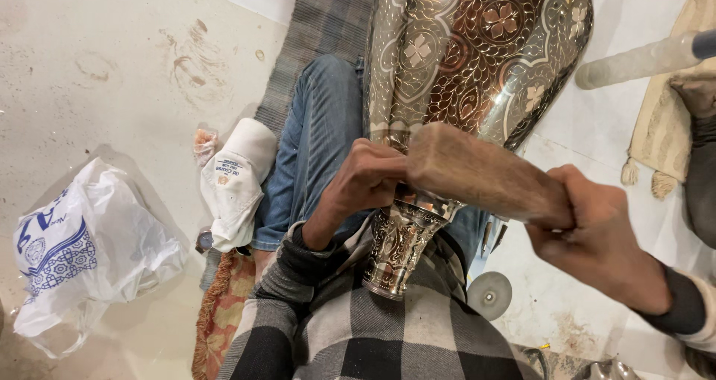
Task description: The person sits on the floor holding a large engraved brass vase between the legs and hammers a small punch against the vase's decorated surface with a wooden mallet, repositioning the punch by hand to work successive spots on the metal ornamentation.
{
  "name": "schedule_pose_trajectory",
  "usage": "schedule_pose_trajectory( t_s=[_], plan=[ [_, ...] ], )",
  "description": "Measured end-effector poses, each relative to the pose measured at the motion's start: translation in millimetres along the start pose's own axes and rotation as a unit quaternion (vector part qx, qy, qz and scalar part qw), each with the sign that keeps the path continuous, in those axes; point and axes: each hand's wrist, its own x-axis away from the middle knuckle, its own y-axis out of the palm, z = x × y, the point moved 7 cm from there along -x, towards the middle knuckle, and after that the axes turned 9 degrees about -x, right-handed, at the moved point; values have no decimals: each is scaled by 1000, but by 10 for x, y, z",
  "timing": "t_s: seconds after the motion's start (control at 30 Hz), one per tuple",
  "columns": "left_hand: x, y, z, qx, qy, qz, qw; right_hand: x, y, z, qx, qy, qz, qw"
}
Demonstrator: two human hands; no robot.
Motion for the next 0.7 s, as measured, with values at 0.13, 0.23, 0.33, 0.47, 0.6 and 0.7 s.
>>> schedule_pose_trajectory(
  t_s=[0.13, 0.23, 0.33, 0.47, 0.6, 0.7],
  plan=[
    [-12, -58, 26, -24, 35, 47, 998, 20, -100, -87, -5, -24, 58, 998],
    [-23, 27, -43, 13, 0, 6, 1000, 10, -15, -76, 61, 10, -23, 998],
    [-52, 2, -11, 1, -3, 45, 999, 5, -85, -28, 51, 41, 1, 998],
    [-101, -38, 59, 1, -23, 44, 999, -63, -137, 33, -135, 69, 22, 988],
    [-128, -70, 122, -7, -24, 58, 998, -163, -205, -27, 6, 68, -48, 997],
    [-88, -42, 98, -7, -36, 61, 997, -273, -225, -99, -89, 90, 1, 992]
  ],
)
